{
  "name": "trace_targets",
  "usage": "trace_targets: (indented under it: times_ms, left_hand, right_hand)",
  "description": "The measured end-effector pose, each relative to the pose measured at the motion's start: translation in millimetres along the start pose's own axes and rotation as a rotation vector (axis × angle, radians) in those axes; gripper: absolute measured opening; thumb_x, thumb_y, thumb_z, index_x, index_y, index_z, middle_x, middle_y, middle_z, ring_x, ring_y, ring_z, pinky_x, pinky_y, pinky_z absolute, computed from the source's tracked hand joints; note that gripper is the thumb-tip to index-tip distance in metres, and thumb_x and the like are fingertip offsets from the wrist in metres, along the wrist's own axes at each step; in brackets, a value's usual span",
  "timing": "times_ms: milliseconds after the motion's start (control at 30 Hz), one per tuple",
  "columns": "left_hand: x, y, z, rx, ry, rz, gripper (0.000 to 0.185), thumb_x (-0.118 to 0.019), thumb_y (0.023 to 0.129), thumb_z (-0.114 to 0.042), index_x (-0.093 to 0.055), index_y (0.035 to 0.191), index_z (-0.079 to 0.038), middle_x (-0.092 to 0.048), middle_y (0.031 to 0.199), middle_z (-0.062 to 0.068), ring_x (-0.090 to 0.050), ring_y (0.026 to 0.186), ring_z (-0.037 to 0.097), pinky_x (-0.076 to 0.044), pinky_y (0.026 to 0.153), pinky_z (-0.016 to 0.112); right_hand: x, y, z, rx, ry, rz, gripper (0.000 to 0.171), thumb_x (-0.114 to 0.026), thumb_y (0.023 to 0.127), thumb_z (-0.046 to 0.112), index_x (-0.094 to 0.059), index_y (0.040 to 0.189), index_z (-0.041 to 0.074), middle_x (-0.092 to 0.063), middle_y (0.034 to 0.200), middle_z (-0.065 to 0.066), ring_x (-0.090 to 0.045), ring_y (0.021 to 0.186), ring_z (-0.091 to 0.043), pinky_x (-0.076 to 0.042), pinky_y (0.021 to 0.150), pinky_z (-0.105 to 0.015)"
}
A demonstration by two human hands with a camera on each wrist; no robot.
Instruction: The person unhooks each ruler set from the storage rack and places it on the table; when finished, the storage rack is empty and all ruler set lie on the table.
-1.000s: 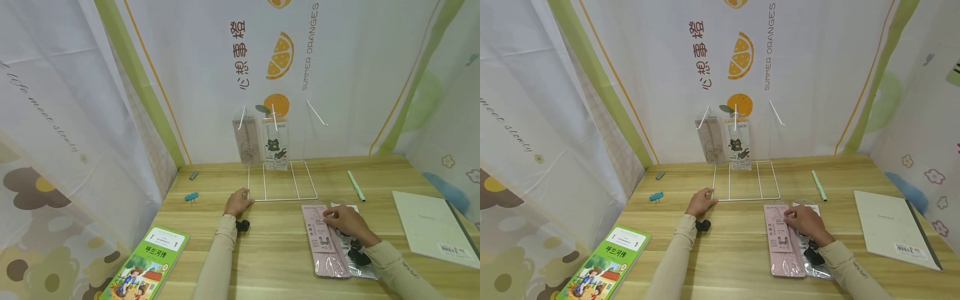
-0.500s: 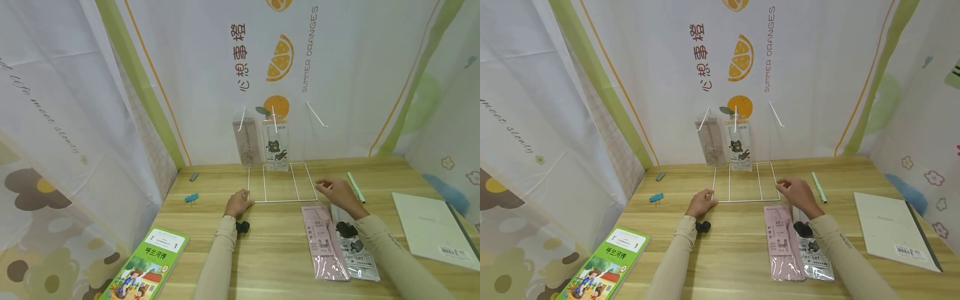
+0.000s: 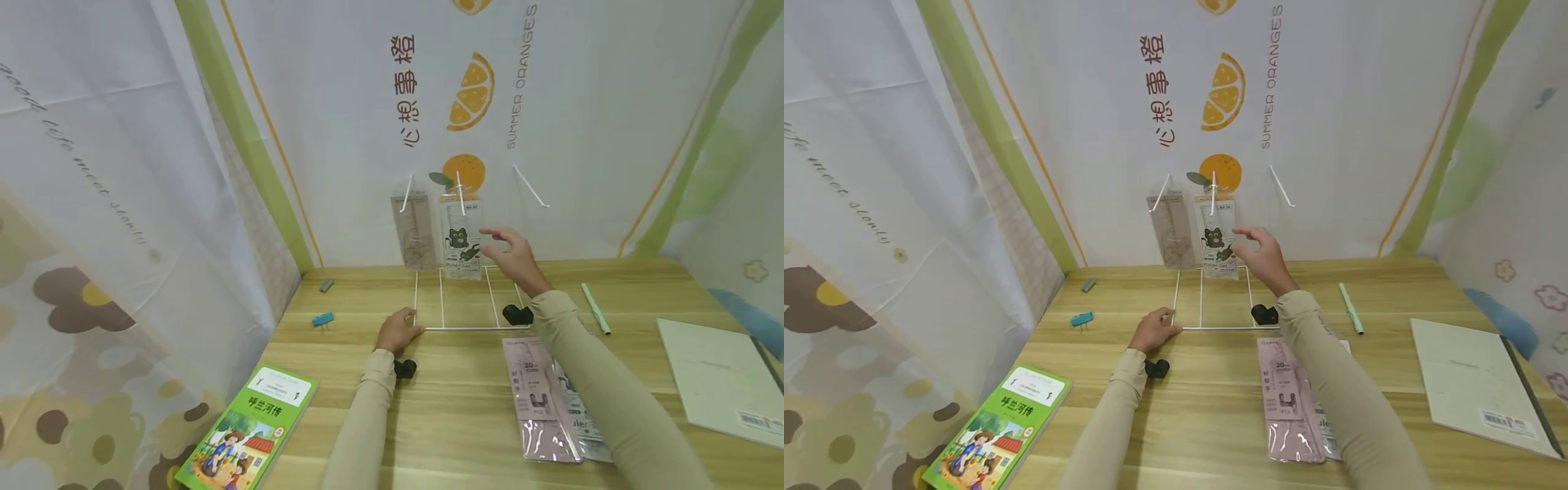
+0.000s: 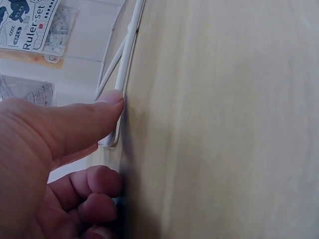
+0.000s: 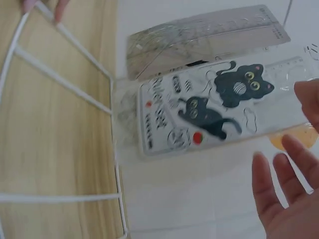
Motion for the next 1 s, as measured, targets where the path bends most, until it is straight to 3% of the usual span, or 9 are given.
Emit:
trace_targets:
  times_ms: [100, 300, 833, 1000]
  left_hand:
    - [-1.4, -0.4, -2.3, 0.003, -0.007, 0.005, 0.047, -0.073, 0.093, -0.023, -0.062, 0.133, -0.002, -0.06, 0.138, 0.021, -0.054, 0.129, 0.043, -0.044, 0.108, 0.054]
    - [-2.0, 0.3, -2.9, 0.019, -0.007, 0.008, 0.047, -0.074, 0.092, -0.023, -0.062, 0.133, -0.004, -0.061, 0.137, 0.021, -0.055, 0.127, 0.043, -0.045, 0.107, 0.055]
    - [-2.4, 3.0, 0.4, 0.019, -0.002, 0.003, 0.046, -0.074, 0.093, -0.024, -0.062, 0.133, -0.005, -0.06, 0.139, 0.02, -0.056, 0.128, 0.043, -0.045, 0.107, 0.055]
    - [1.0, 1.7, 0.4, 0.017, 0.003, -0.006, 0.046, -0.074, 0.092, -0.024, -0.063, 0.133, -0.005, -0.061, 0.137, 0.02, -0.057, 0.126, 0.043, -0.045, 0.106, 0.054]
  right_hand:
    - [-3.4, 9.0, 6.3, 0.013, 0.037, 0.011, 0.044, -0.065, 0.098, 0.012, -0.057, 0.14, 0.002, -0.047, 0.149, -0.018, -0.037, 0.14, -0.039, -0.042, 0.104, -0.054]
    - [-9.5, 19.7, 10.4, 0.027, 0.092, 0.041, 0.048, -0.065, 0.097, 0.006, -0.053, 0.143, 0.001, -0.045, 0.152, -0.02, -0.034, 0.139, -0.043, -0.04, 0.103, -0.048]
    - [-14.9, 22.1, 13.2, 0.0, 0.09, 0.077, 0.053, -0.063, 0.098, 0.012, -0.049, 0.148, 0.005, -0.045, 0.153, -0.019, -0.04, 0.137, -0.038, -0.039, 0.099, -0.041]
    - [-16.5, 18.3, 16.6, 0.006, 0.083, 0.075, 0.052, -0.063, 0.099, 0.015, -0.05, 0.148, 0.008, -0.051, 0.145, -0.021, -0.046, 0.129, -0.034, -0.041, 0.094, -0.036]
Point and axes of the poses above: each hand's wrist, its own y-axis towards the middle knuckle, its own x-axis out of the back of the hand, z = x × y, the point moved 8 cm from there along y, towards the middle knuckle
